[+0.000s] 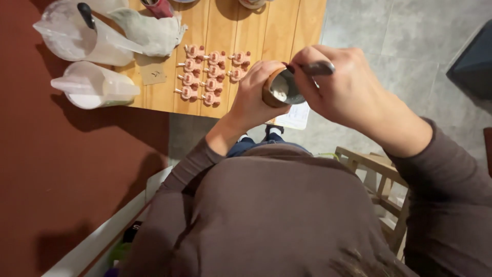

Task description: Stirring and mixing candle wax or paste in various containers using a spatula and palette knife.

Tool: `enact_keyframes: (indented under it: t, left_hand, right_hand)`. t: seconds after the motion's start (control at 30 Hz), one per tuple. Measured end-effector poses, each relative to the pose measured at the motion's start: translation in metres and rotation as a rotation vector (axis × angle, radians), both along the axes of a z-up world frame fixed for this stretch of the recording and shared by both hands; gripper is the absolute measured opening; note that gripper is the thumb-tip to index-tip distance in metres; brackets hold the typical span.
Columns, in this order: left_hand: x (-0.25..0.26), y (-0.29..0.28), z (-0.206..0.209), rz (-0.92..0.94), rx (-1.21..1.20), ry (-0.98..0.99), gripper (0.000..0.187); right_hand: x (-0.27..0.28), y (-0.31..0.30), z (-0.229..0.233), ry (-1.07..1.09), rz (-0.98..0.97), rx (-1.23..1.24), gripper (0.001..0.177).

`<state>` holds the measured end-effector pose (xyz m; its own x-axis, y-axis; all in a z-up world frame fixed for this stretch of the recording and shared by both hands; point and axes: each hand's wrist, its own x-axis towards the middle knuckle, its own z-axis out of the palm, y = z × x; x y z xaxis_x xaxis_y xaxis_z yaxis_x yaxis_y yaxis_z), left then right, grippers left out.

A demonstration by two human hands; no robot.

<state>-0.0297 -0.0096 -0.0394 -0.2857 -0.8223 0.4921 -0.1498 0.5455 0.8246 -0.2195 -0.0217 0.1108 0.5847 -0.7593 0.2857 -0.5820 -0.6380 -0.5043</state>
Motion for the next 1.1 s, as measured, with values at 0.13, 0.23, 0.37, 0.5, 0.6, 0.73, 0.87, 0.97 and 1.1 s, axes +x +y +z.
enact_keyframes:
  t: [0.13, 0.23, 0.37, 0.5, 0.6, 0.73, 0.87, 0.97, 1.1]
  left_hand:
    - [-0.008, -0.003, -0.018, 0.020, 0.034, 0.015, 0.076]
    - [-0.005, -0.009, -0.033, 0.012, 0.060, 0.008, 0.076]
    - [-0.005, -0.023, -0.042, -0.053, 0.144, 0.063, 0.077]
    - [-0.024, -0.038, -0.067, -0.025, 0.040, 0.011, 0.078]
    - [-0.051, -0.057, -0.104, 0.039, 0.059, -0.018, 0.075]
    - [-0.103, -0.097, -0.176, 0.097, 0.200, 0.104, 0.074]
    - [-0.149, -0.126, -0.199, 0.287, 0.305, 0.098, 0.077]
    - [-0.175, -0.138, -0.222, 0.458, 0.372, 0.073, 0.078]
    - [-0.188, -0.149, -0.245, 0.586, 0.310, 0.076, 0.079]
  right_hand:
    - [-0.002, -0.002, -0.015, 0.015, -0.041, -0.037, 0.010]
    - [-0.008, -0.006, -0.022, -0.036, -0.055, 0.040, 0.009]
    - [-0.030, -0.010, -0.043, -0.018, -0.060, 0.148, 0.008]
    - [-0.054, -0.028, -0.076, -0.041, 0.002, 0.144, 0.010]
    - [-0.076, -0.059, -0.104, -0.037, 0.047, 0.140, 0.011]
    - [-0.117, -0.115, -0.155, -0.032, 0.188, 0.138, 0.014]
    - [-0.146, -0.174, -0.192, -0.016, 0.299, 0.167, 0.015]
    - [-0.153, -0.203, -0.208, 0.036, 0.381, 0.188, 0.018]
    - [-0.150, -0.231, -0.215, 0.106, 0.514, 0.206, 0.017]
